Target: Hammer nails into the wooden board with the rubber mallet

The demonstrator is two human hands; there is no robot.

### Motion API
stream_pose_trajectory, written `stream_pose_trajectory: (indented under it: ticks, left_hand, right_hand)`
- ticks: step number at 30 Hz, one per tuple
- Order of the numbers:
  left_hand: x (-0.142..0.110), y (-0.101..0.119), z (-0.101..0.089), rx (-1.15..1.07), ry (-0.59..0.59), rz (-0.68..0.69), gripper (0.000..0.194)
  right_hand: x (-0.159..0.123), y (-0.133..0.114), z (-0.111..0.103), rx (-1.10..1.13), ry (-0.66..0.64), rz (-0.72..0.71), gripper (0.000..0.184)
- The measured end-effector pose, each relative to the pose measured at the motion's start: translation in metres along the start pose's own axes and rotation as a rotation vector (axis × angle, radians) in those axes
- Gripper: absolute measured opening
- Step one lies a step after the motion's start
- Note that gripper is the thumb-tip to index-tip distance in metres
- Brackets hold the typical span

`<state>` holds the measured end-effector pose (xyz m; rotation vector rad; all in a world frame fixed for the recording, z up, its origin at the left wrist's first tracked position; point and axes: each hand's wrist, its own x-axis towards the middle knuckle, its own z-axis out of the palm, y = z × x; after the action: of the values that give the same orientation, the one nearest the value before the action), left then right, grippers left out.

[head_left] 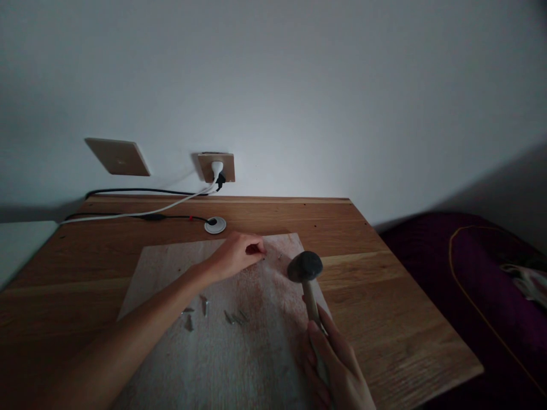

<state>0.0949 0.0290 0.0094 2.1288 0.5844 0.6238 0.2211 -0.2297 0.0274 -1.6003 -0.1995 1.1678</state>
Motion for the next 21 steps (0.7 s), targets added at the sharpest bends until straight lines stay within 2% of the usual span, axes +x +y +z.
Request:
stream_pose_trajectory:
  ticks: [5, 11, 18, 21]
  left_hand:
    - [-0.001, 0.003, 0.0, -0.017, -0.008, -0.015, 0.011]
    - [-0.002, 0.005, 0.001, 0.003, -0.004, 0.027, 0.011]
    - [-0.003, -0.003, 0.004, -0.054, 0.018, 0.019, 0.012]
    - [-0.004, -0.005, 0.004, -0.062, 0.027, 0.026, 0.013]
  right_hand:
    - [-0.001, -0.002, 0.002, 0.024, 0.03, 0.01, 0.099]
    - [0.0, -0.001, -0.001, -0.028, -0.014, -0.01, 0.105]
    - [0.001, 0.001, -0.003, -0.047, -0.035, -0.015, 0.097]
    - [0.001, 0.002, -0.003, -0.035, -0.001, -0.014, 0.095]
